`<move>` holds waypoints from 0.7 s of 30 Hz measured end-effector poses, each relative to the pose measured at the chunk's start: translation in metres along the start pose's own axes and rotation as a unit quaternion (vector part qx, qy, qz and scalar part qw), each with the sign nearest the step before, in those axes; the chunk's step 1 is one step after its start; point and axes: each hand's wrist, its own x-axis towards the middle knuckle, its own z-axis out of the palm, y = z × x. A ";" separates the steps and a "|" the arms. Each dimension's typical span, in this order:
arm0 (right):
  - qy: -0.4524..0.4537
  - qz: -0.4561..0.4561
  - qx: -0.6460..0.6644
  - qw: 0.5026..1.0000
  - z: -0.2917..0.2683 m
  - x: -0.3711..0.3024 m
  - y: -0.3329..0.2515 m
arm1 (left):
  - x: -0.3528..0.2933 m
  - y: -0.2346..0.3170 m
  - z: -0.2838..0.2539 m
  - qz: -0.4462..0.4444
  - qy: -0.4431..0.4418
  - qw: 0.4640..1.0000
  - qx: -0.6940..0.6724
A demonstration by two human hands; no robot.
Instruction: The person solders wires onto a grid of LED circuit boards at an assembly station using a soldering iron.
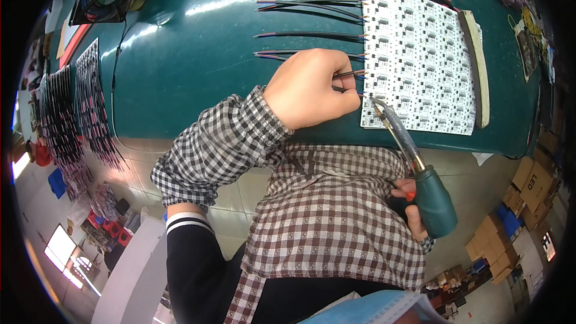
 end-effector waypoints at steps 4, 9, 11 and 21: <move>-0.006 0.006 -0.019 1.000 0.001 0.003 -0.002 | 0.001 0.000 -0.002 -0.012 -0.016 1.000 -0.021; 0.005 0.019 -0.014 1.000 0.001 0.002 0.001 | 0.002 -0.002 -0.002 -0.006 -0.022 1.000 -0.019; 0.004 0.029 -0.017 0.999 0.001 0.002 0.000 | 0.002 -0.002 -0.003 -0.002 -0.024 1.000 -0.018; 0.031 0.034 0.008 0.999 0.002 0.002 0.005 | -0.001 -0.001 0.001 0.001 -0.004 1.000 -0.005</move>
